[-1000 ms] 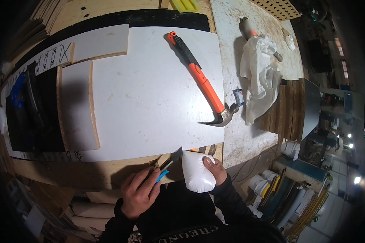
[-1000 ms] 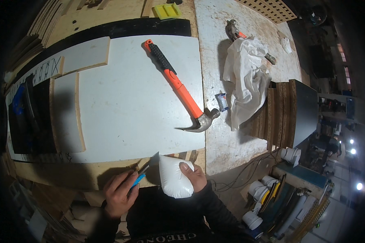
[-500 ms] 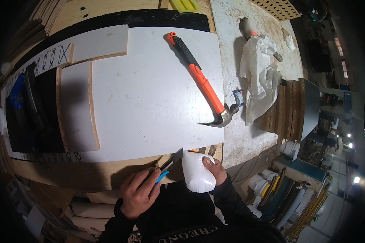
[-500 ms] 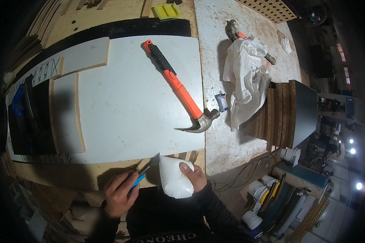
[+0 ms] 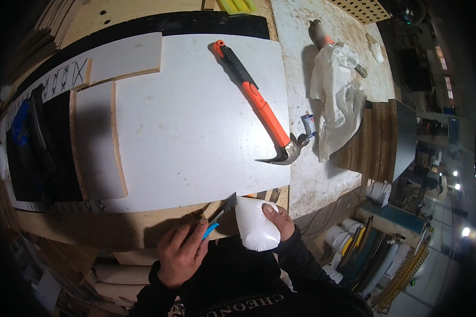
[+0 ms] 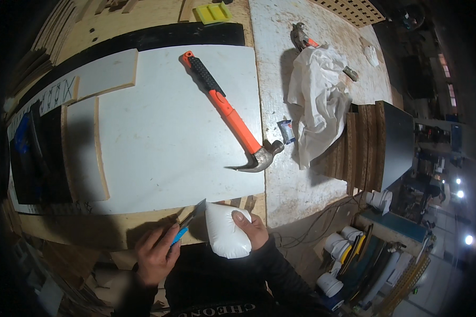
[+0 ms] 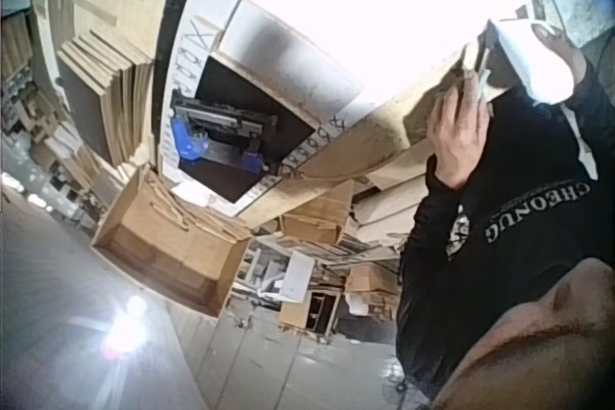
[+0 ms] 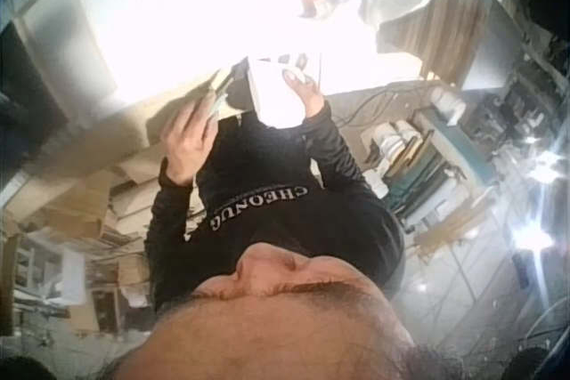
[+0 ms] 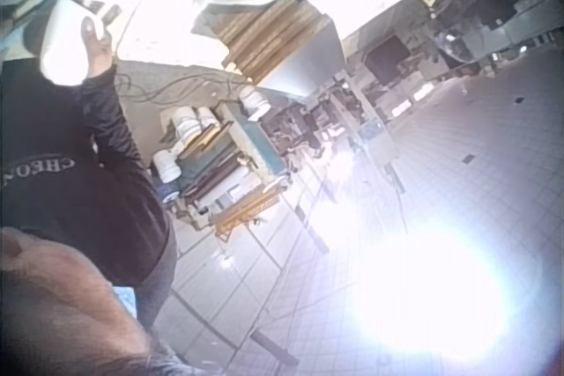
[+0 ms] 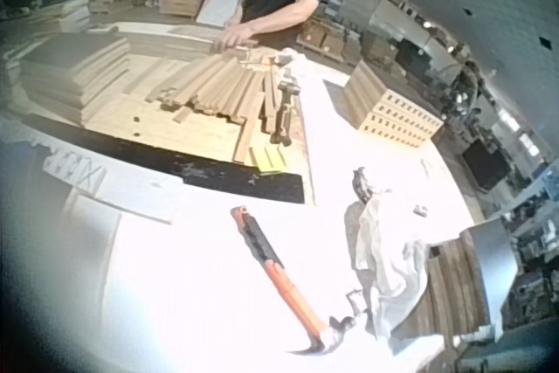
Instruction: The person fastens wooden boards together using a pneumatic nail gun, gathers wooden slats from a nearby pile, cuts open a small packet with a utility knife, and attaches the slats onto a panel using the nail gun before lifting the assembled slotted panel.
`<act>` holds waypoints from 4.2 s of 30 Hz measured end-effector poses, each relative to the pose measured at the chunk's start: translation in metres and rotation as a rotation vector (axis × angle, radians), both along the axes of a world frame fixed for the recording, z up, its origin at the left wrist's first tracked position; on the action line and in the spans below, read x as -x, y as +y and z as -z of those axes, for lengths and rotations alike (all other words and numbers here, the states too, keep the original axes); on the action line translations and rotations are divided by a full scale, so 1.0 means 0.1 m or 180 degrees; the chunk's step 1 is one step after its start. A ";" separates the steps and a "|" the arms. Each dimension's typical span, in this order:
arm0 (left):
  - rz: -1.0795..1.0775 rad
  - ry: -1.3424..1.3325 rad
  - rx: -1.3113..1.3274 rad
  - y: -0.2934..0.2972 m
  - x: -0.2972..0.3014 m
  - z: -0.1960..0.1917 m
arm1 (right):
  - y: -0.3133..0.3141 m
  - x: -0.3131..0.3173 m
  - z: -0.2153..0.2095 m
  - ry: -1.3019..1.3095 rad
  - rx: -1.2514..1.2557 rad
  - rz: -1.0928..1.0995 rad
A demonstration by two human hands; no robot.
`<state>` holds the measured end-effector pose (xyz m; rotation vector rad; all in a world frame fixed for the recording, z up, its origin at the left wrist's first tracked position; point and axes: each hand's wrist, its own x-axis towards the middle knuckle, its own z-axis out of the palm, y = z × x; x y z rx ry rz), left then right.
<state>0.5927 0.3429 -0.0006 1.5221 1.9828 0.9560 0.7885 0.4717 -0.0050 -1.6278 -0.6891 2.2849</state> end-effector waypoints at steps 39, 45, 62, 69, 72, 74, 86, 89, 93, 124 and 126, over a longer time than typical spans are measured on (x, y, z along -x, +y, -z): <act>-0.0489 -0.0635 0.0592 -0.39 -0.06 -0.09 | 0.03 -0.01 -0.03 0.0150 0.0013 -0.0027; -0.0467 -0.0612 0.0570 -0.39 -0.03 -0.06 | 0.03 -0.04 0.00 0.0230 0.0049 -0.0020; -0.0471 -0.0623 0.0437 -0.38 -0.01 -0.02 | 0.03 -0.02 -0.02 0.0130 0.0099 0.0017; -0.0330 -0.0610 0.0313 -0.21 -0.03 -0.10 | 0.03 0.00 0.00 0.0087 0.0061 -0.0038; -0.0294 -0.0616 0.0197 -0.13 -0.04 -0.09 | 0.04 0.00 -0.01 0.0059 0.0120 -0.0056; -0.0202 -0.0492 0.0133 -0.11 -0.04 -0.08 | 0.04 0.00 -0.01 0.0020 0.0128 -0.0043; -0.0113 -0.0087 0.0124 -0.05 -0.05 -0.04 | 0.05 0.01 -0.01 0.0026 0.0096 -0.0108; -0.0133 -0.0075 0.0154 -0.06 -0.06 -0.02 | 0.05 0.01 -0.01 -0.0012 0.0102 -0.0126; -0.0161 -0.0111 0.0126 -0.07 -0.06 0.01 | 0.05 0.02 -0.02 -0.0004 0.0087 -0.0130; -0.0135 -0.0108 0.0234 -0.05 -0.04 0.02 | 0.05 -0.01 0.03 -0.0037 0.0120 -0.0114; -0.0135 -0.0097 0.0232 -0.06 -0.05 0.01 | 0.05 -0.01 0.02 -0.0018 0.0106 -0.0101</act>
